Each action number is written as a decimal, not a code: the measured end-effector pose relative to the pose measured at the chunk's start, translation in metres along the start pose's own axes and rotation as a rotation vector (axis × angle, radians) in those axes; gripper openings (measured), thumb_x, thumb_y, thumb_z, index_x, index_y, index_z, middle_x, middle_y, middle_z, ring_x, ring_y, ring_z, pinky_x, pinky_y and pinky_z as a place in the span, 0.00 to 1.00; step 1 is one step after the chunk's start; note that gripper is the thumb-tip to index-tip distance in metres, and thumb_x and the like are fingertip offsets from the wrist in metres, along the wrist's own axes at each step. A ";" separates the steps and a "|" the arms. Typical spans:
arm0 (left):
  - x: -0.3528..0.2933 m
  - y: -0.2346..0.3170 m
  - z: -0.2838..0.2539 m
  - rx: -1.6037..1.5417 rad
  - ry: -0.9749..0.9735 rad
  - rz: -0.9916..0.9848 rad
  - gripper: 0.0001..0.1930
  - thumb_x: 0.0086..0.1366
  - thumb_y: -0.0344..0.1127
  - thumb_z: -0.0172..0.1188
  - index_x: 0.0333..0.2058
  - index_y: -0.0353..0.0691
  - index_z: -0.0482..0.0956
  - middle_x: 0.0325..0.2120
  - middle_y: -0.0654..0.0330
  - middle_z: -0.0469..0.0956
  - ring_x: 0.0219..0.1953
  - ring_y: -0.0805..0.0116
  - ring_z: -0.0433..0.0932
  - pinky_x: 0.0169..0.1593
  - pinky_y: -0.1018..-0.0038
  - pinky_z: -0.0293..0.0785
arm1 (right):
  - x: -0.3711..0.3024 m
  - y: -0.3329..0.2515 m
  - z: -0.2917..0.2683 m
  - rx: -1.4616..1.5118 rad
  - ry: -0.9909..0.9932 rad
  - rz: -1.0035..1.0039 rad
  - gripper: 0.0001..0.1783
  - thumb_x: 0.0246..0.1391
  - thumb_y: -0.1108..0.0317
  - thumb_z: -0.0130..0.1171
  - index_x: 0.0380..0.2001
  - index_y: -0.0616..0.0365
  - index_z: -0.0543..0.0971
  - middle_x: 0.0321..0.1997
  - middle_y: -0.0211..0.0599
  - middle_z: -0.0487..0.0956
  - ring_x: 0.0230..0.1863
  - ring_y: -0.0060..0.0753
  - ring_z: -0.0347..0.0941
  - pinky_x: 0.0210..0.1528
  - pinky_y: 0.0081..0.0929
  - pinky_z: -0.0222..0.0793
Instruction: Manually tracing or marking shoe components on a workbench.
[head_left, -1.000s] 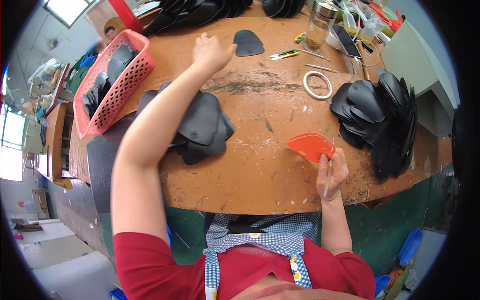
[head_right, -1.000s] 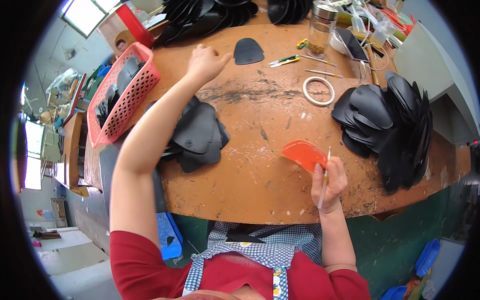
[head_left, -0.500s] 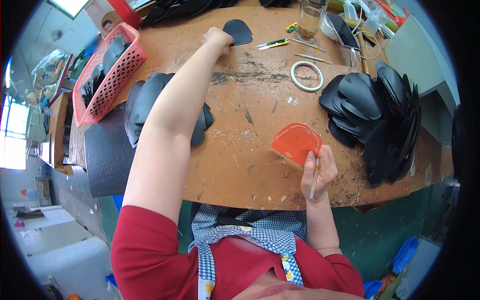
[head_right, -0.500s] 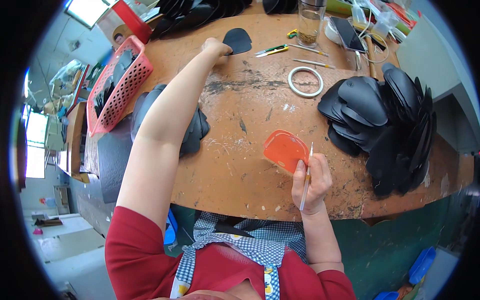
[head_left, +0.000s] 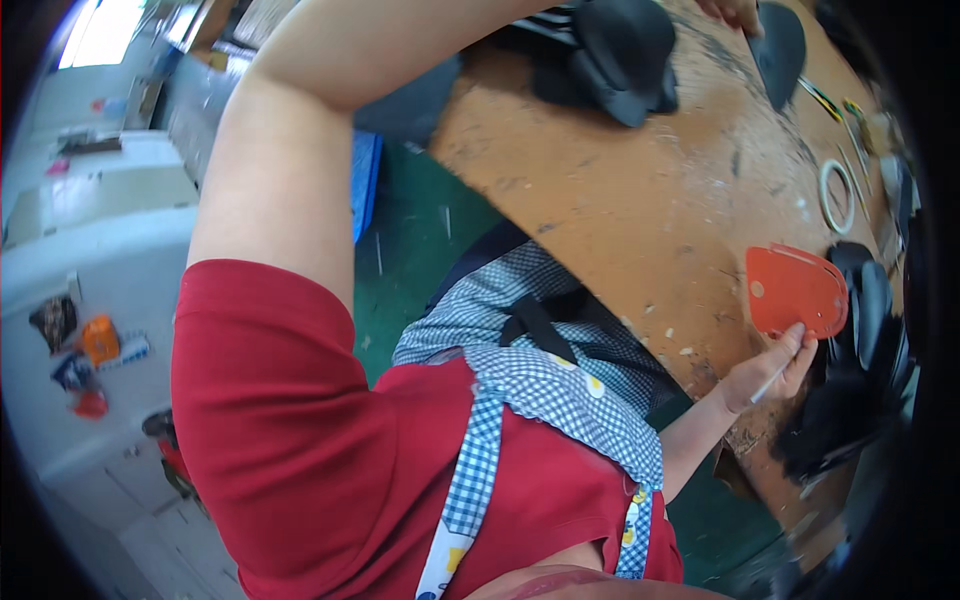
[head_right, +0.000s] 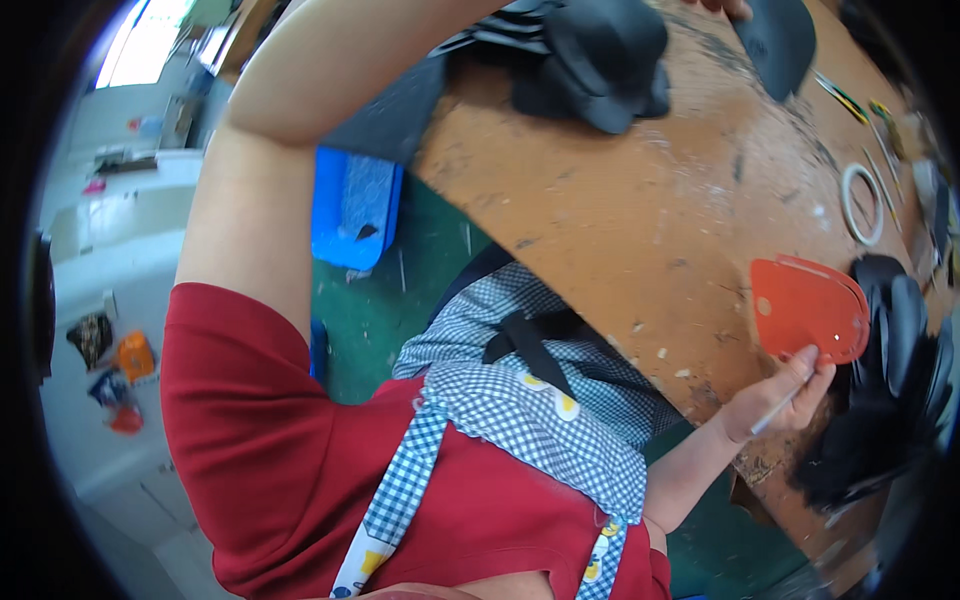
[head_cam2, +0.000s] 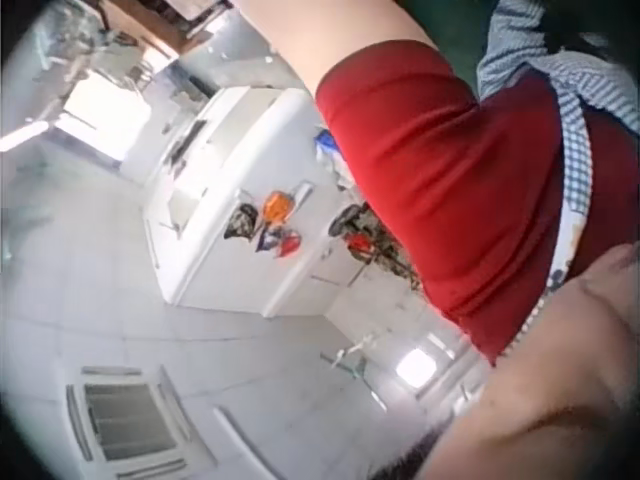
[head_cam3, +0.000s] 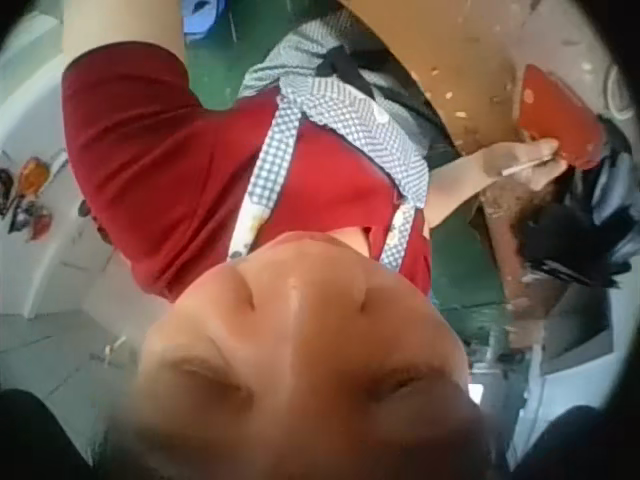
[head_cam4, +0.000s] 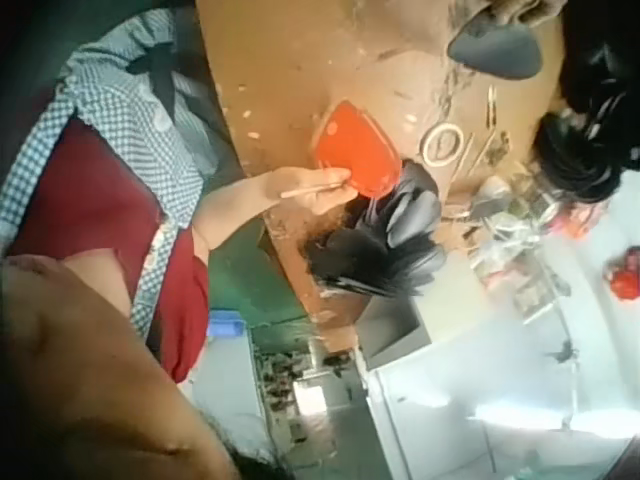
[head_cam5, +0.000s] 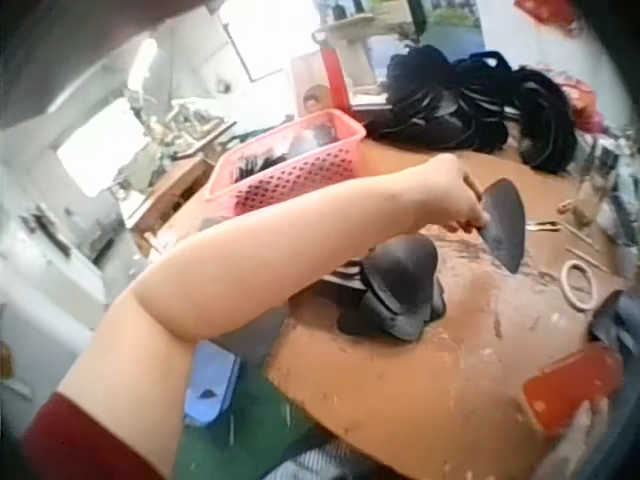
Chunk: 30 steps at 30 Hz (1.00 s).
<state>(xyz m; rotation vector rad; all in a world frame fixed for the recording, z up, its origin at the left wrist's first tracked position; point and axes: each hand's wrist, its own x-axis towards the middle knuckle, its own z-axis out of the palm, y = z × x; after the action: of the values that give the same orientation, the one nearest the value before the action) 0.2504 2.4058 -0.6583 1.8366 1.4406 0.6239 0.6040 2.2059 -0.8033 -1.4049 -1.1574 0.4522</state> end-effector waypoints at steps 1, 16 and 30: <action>-0.042 0.002 0.000 -0.147 -0.033 -0.052 0.14 0.62 0.32 0.72 0.41 0.29 0.82 0.30 0.55 0.86 0.29 0.62 0.87 0.32 0.67 0.84 | 0.002 -0.006 0.000 -0.009 0.008 0.034 0.15 0.71 0.68 0.61 0.51 0.71 0.80 0.40 0.32 0.80 0.39 0.21 0.71 0.42 0.22 0.69; -0.260 -0.009 0.221 -0.366 0.544 -0.035 0.22 0.62 0.23 0.67 0.52 0.29 0.70 0.34 0.41 0.83 0.36 0.45 0.87 0.37 0.63 0.85 | 0.014 -0.037 0.004 0.214 -0.316 0.182 0.12 0.71 0.70 0.60 0.52 0.64 0.79 0.35 0.29 0.80 0.32 0.17 0.69 0.36 0.15 0.61; -0.251 -0.007 0.216 0.188 0.492 0.018 0.29 0.59 0.33 0.66 0.57 0.23 0.74 0.41 0.46 0.80 0.46 0.54 0.82 0.50 0.63 0.82 | -0.033 -0.043 0.013 0.030 -0.492 0.293 0.10 0.71 0.71 0.59 0.51 0.63 0.81 0.34 0.25 0.79 0.31 0.13 0.68 0.35 0.14 0.62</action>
<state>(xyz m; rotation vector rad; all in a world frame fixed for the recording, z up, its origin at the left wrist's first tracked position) 0.3394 2.1142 -0.7870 1.9238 1.8521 1.0332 0.5631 2.1774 -0.7791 -1.4872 -1.3250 1.0636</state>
